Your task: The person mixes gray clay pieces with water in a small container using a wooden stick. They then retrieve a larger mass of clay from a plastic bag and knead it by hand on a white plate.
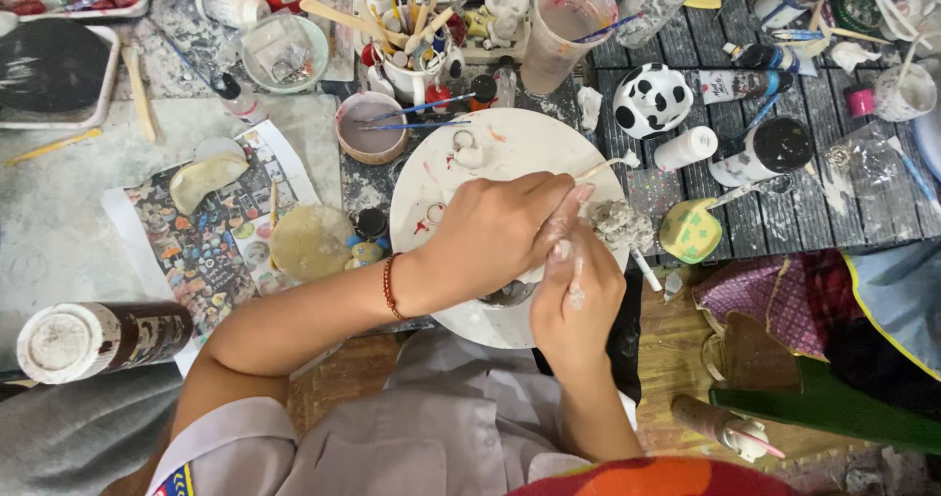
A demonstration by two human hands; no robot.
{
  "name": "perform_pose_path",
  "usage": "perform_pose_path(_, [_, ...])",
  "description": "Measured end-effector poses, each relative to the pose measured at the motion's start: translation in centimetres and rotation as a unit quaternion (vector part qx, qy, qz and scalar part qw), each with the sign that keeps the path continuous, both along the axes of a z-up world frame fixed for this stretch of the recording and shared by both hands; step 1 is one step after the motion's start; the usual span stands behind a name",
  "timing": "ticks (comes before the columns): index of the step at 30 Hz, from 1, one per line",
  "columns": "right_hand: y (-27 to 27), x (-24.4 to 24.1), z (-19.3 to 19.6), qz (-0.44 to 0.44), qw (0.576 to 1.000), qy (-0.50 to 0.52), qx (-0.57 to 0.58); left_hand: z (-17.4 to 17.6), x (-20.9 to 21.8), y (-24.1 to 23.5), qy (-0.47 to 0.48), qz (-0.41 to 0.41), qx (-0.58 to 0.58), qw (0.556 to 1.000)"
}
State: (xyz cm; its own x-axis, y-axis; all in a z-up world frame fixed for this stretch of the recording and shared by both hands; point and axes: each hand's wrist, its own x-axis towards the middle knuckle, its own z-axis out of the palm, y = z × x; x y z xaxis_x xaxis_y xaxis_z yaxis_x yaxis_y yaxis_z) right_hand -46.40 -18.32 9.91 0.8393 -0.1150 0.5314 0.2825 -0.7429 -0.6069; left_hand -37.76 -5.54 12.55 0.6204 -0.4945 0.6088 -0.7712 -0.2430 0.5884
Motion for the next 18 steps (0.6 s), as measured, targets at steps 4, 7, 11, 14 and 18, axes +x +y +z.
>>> perform_pose_path(4, [0.6,0.4,-1.0,-0.092,0.995,-0.015,-0.025,-0.4,-0.5,-0.3,0.011,0.010,0.018,1.000])
perform_pose_path(7, [0.2,0.1,-0.7,-0.004,1.000,-0.003,0.002,-0.3,-0.4,0.2,-0.010,-0.009,0.024,1.000])
perform_pose_path(11, [0.6,-0.1,-0.3,-0.042,0.997,0.025,-0.064,-0.7,-0.5,0.4,0.063,-0.010,0.021,0.998])
perform_pose_path(14, [0.8,0.4,-0.4,-0.047,0.994,0.036,-0.090,-1.3,0.6,-0.1,0.112,-0.002,0.036,0.993])
perform_pose_path(18, [-0.3,1.9,-0.5,-0.021,0.989,0.071,-0.128,-2.2,2.0,-0.4,0.113,-0.030,0.022,0.993])
